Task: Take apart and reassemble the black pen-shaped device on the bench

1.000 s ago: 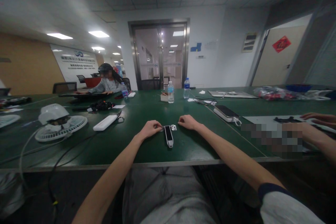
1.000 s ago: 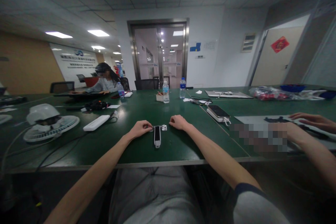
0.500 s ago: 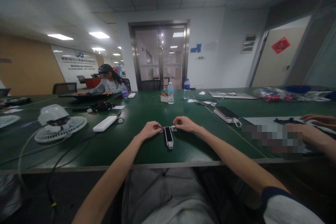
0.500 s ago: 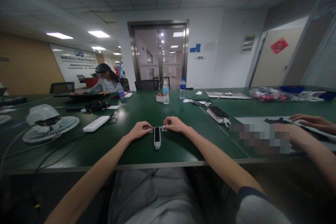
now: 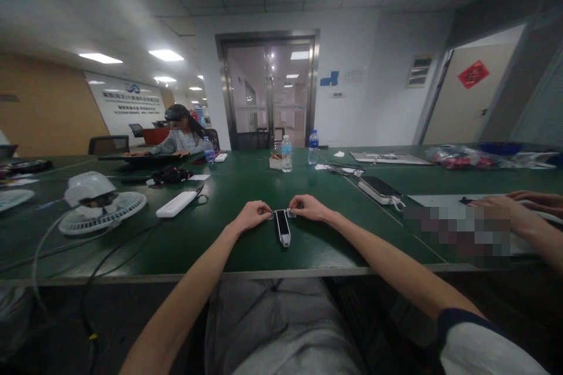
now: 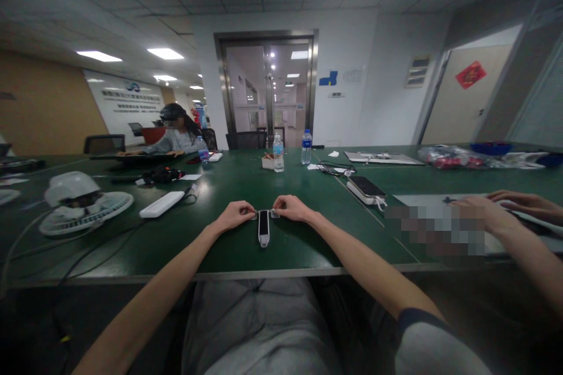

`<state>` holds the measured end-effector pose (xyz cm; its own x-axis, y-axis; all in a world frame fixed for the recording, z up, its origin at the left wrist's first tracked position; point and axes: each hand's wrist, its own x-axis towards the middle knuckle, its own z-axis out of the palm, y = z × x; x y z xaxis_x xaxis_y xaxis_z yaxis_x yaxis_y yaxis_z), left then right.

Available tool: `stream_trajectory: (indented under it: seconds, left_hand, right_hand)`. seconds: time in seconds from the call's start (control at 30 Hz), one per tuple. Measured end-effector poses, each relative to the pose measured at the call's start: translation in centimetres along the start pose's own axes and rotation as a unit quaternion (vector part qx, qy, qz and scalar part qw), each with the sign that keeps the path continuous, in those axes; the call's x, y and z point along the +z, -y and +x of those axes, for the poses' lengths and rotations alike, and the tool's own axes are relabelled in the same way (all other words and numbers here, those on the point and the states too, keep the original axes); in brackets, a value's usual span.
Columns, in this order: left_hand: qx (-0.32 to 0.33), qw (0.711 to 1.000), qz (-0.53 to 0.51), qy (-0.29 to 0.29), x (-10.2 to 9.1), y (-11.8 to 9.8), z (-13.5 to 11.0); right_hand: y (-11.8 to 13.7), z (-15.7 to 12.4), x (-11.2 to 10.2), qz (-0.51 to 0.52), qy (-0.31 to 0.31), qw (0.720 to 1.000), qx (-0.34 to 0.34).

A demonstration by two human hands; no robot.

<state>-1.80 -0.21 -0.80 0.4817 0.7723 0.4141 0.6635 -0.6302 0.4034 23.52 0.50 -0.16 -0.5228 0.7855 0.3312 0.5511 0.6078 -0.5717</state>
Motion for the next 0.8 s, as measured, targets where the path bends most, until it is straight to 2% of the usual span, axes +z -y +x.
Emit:
stream_trajectory:
  seconds: [0.8]
  left_hand:
    - [0.011, 1.000, -0.009, -0.011, 0.43, 0.65, 0.12]
  right_hand:
    - [-0.23, 0.10, -0.08, -0.038, 0.014, 0.999, -0.014]
